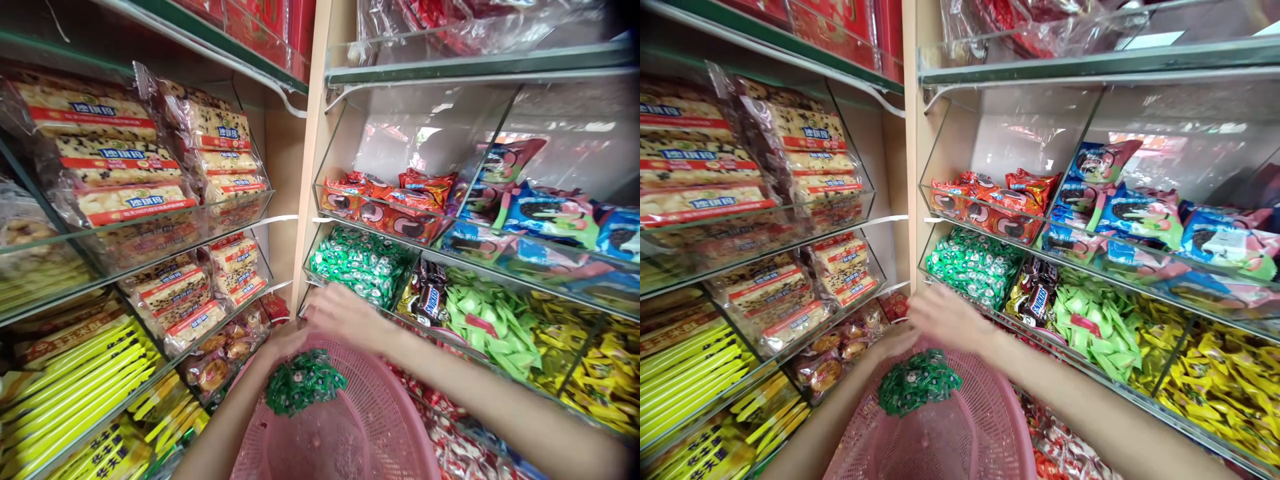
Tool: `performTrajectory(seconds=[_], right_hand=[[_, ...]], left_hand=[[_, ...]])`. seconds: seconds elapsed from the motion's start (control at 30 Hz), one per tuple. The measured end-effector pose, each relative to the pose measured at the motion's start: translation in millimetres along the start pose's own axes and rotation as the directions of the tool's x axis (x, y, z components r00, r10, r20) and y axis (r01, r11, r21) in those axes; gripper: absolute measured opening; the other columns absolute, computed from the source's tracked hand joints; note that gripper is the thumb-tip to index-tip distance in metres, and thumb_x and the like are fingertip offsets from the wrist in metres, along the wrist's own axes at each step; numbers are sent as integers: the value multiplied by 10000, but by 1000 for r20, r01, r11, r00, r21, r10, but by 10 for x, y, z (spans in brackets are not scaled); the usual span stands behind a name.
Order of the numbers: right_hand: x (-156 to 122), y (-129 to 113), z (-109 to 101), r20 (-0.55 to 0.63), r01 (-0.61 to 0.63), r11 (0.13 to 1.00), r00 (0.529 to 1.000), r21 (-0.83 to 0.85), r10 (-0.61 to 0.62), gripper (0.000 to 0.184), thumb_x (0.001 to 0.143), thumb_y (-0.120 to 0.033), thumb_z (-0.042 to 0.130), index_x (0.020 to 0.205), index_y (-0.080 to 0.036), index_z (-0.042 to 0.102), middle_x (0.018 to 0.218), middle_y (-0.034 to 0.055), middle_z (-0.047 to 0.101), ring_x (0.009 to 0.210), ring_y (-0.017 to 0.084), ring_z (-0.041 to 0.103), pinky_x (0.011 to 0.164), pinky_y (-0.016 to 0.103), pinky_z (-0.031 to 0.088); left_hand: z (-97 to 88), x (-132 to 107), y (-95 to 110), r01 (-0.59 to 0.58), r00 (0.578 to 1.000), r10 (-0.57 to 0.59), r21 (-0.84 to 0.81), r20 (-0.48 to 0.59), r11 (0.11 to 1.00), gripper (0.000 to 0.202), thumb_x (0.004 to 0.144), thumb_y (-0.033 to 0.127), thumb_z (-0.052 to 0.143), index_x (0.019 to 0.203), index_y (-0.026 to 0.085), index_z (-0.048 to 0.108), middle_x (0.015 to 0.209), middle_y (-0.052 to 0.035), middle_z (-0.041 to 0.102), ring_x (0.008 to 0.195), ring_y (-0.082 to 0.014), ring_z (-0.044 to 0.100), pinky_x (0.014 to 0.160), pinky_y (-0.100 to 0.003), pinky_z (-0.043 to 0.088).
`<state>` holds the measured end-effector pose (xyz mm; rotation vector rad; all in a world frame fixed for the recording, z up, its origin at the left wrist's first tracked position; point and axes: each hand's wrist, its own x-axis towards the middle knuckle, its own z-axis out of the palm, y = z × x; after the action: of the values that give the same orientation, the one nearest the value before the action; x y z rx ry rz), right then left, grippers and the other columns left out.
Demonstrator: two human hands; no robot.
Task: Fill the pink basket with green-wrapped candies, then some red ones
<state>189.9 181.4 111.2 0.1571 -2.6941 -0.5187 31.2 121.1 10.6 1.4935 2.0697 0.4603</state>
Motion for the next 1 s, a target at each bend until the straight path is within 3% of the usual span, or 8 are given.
performTrajectory(seconds=[0.07, 0.13, 0.27, 0.43, 0.63, 0.8, 1.0], right_hand=[[8, 414, -118, 106, -186, 978, 975, -96, 195, 204, 915, -198, 403, 1029, -168, 570, 1037, 80, 567, 973, 207, 460, 816, 349, 366], [-15, 748, -139, 198, -317, 926, 913, -206, 357, 215, 898, -147, 402, 1044, -156, 560, 1005, 101, 555, 934, 220, 477, 764, 344, 379], [-65, 1076, -1, 375, -358, 893, 816, -271, 441, 262, 872, -69, 378, 1048, -154, 553, 1037, 116, 529, 905, 199, 514, 738, 306, 396], [-35, 1100, 129, 427, -319, 923, 820, -214, 382, 227, 855, -94, 440, 1033, -174, 556, 1038, 101, 533, 974, 210, 511, 761, 303, 408], [-51, 1175, 48, 400, -326, 939, 850, -110, 342, 181, 819, -167, 548, 1000, -165, 550, 1042, 107, 534, 973, 212, 504, 799, 314, 404], [6, 1192, 14, 397, -326, 945, 866, -14, 305, 194, 788, -228, 606, 966, -172, 552, 995, 81, 581, 947, 209, 515, 789, 312, 402], [98, 1165, 135, 446, -269, 963, 860, -14, 247, 134, 776, -227, 622, 887, -182, 562, 953, 64, 606, 927, 201, 537, 794, 308, 395]], left_hand=[[-4, -11, 0, 5, 999, -6, 32, 43, 999, 799, 802, 710, 64, 991, 214, 661, 1109, -92, 655, 1061, -308, 566, 904, -398, 386], [-15, -26, 10, 8, 998, -11, 55, 59, 998, 825, 803, 701, 29, 963, 206, 668, 1089, -107, 659, 1059, -323, 565, 902, -421, 382], [-41, -48, 10, 11, 999, -13, 49, 43, 999, 801, 805, 697, 56, 947, 196, 665, 1052, -112, 670, 1025, -308, 583, 876, -397, 400], [-55, -40, -53, 8, 999, -9, 20, 40, 1000, 778, 809, 697, 76, 915, 203, 668, 1015, -99, 683, 977, -284, 603, 817, -349, 423], [-49, -19, -128, -34, 999, 34, -45, 15, 998, 736, 816, 691, 119, 925, 210, 665, 956, -85, 693, 933, -258, 616, 779, -308, 423], [-52, 6, -115, 4, 1000, -4, -47, 9, 999, 746, 799, 715, 136, 887, 198, 667, 952, -92, 692, 932, -266, 613, 764, -310, 426], [-59, -4, -125, -20, 999, 21, -50, 27, 999, 753, 809, 704, 116, 957, 205, 661, 983, -90, 686, 941, -273, 608, 781, -326, 426]])
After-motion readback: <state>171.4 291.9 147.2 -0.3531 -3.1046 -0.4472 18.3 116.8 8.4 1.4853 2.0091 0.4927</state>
